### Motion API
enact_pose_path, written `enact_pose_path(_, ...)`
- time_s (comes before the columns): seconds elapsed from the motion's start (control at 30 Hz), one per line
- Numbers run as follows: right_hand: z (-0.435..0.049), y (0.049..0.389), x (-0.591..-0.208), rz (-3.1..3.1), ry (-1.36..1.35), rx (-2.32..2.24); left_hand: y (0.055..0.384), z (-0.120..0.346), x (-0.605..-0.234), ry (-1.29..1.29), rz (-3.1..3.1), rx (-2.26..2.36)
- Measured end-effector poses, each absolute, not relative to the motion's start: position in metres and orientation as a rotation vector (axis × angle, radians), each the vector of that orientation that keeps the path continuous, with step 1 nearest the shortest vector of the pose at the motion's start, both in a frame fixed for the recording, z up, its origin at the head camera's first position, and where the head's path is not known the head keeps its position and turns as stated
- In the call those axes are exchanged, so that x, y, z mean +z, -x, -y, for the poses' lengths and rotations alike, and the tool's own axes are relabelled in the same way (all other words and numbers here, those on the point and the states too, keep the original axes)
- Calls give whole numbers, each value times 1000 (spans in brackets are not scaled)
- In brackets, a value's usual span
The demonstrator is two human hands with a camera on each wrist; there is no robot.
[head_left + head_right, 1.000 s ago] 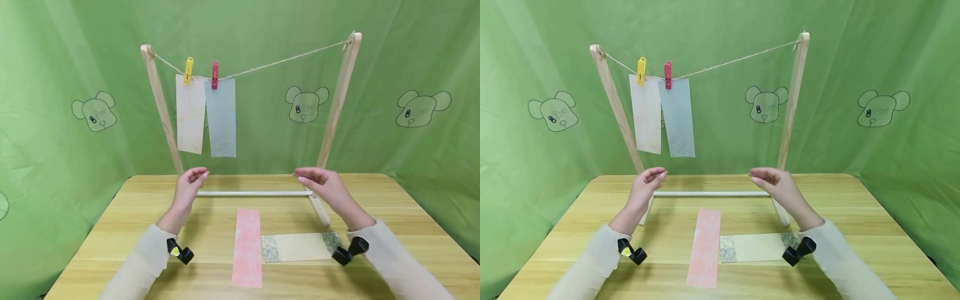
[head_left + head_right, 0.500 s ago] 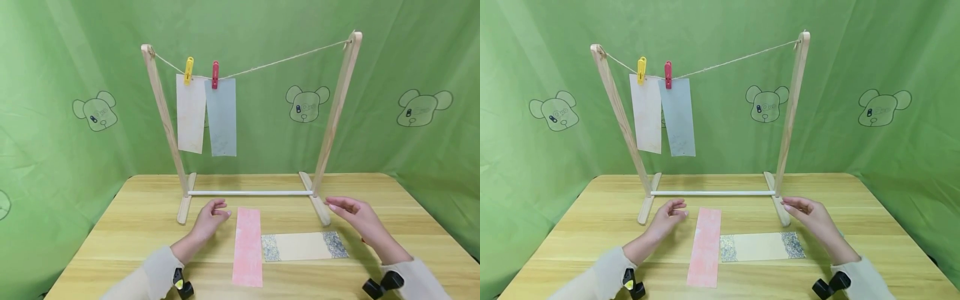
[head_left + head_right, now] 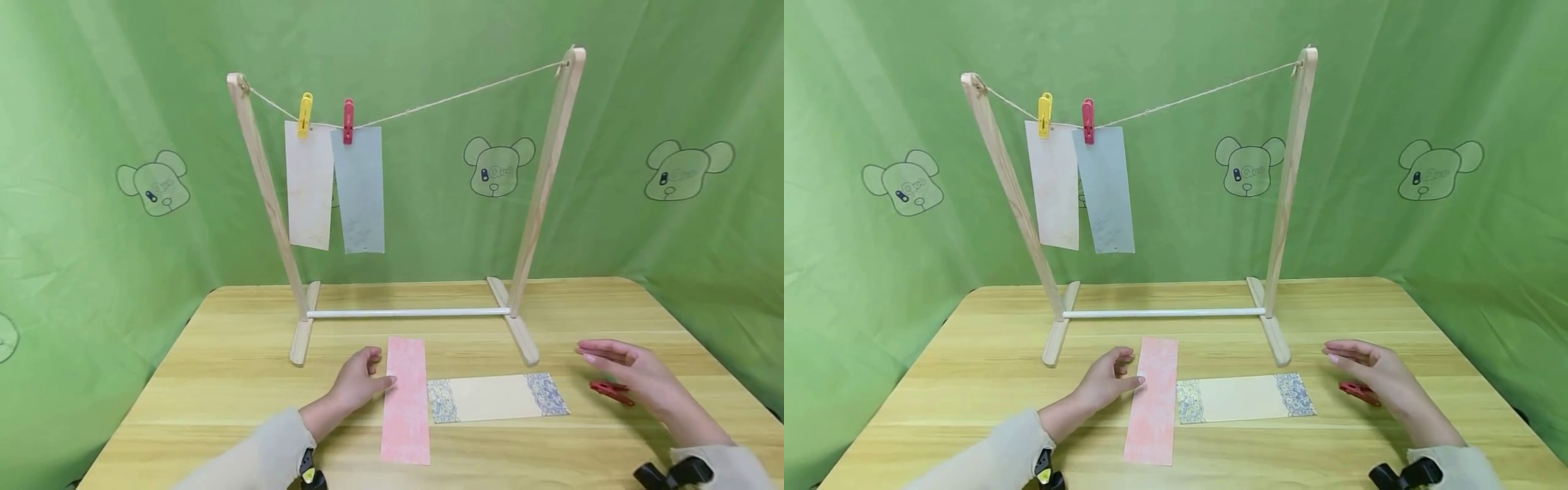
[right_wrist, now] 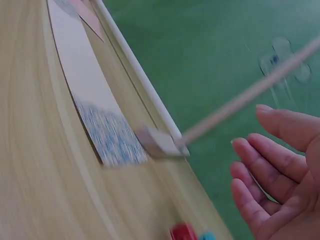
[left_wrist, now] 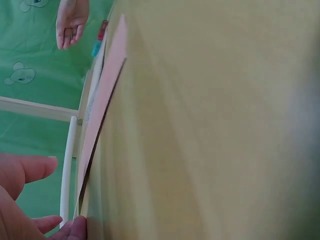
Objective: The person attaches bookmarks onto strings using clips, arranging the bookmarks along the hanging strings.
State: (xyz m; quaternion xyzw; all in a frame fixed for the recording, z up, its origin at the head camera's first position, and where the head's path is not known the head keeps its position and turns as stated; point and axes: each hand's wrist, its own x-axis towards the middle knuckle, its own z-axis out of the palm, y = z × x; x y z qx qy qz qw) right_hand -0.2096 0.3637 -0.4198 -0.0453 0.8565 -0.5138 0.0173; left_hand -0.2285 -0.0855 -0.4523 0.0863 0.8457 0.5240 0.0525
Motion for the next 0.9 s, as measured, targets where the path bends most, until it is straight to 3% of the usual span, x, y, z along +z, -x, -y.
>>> enact_pose_path(0.3,-420,204,-442,-2592,-26,-1585,227,72,-454,-313,-2702,1420)
enact_pose_path(0.47,-440,202,-452,-2693,22,-1437,228,65,-455,-345,-2792,1299)
enact_pose_path(0.9,-451,204,-464,-2669,159,-1255,235,60,-451,-347,-2804,1228)
